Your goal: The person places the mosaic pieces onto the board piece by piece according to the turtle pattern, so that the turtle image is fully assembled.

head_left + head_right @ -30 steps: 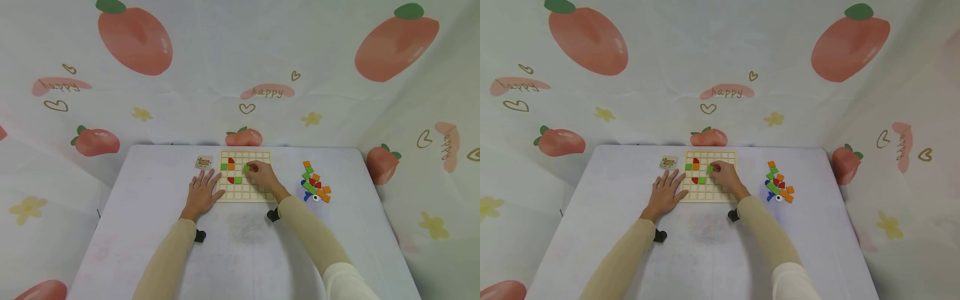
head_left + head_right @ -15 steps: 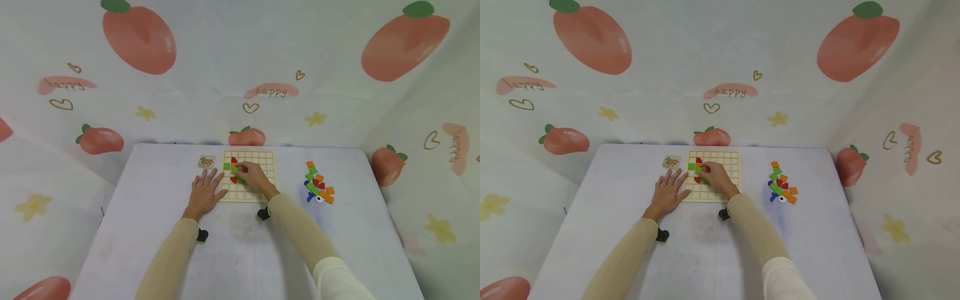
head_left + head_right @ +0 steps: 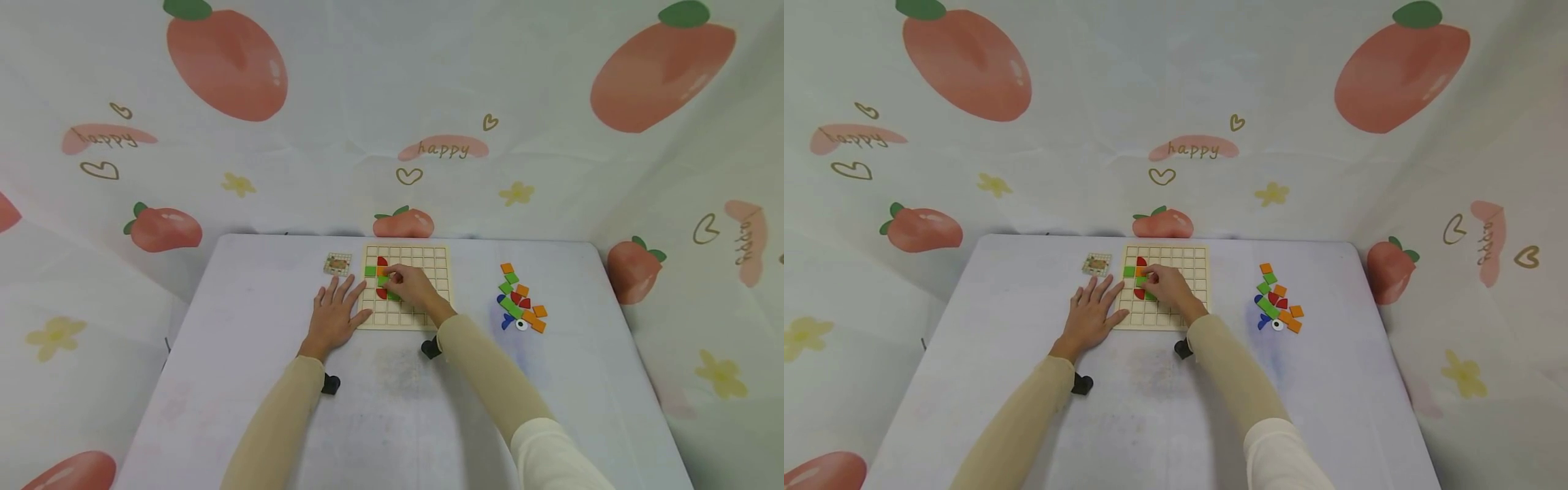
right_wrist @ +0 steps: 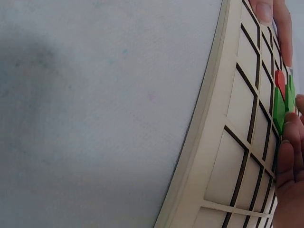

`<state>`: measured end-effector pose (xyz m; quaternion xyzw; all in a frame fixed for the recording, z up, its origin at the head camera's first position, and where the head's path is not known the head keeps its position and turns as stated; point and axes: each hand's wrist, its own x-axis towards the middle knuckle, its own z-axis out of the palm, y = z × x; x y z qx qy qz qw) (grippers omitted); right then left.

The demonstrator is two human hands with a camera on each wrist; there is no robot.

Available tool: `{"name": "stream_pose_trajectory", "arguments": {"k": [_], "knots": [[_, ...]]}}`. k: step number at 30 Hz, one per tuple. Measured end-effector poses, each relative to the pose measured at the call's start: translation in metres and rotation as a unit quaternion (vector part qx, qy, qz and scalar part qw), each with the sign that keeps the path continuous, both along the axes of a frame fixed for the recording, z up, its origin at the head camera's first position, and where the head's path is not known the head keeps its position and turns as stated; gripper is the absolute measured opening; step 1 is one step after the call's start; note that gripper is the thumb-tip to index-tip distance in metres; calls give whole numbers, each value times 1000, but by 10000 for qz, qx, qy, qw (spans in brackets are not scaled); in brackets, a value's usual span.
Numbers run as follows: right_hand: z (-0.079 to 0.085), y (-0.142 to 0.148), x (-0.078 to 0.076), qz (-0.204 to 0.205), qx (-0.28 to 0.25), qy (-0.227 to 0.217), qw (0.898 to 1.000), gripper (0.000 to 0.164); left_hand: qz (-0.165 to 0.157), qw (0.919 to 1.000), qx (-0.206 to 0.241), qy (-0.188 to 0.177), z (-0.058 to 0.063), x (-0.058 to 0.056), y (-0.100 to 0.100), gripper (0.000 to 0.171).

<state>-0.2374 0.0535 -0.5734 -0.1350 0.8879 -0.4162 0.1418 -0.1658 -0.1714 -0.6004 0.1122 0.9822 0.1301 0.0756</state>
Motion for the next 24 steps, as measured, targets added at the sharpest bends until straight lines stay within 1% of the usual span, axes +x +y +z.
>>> {"name": "stream_pose_trajectory", "arguments": {"k": [4,6,12,17,21,24], "knots": [[0,1,2,-51,-34,39,10000,24,16,10000,23,36,1,1,0,72],[1,2,2,-54,-28,47,10000,23,14,10000,23,62,0,1,0,72],[1,3,1,131,81,99,9998,23,-26,9999,-40,109,-2,0,1,72],[2,4,2,206,105,154,9996,24,-35,10000,-11,74,-1,0,3,72],[6,5,5,263,368,414,9981,30,-26,9999,50,105,0,1,3,72],[11,7,8,351,890,850,9918,36,2,9999,43,146,-1,1,1,72]]}}
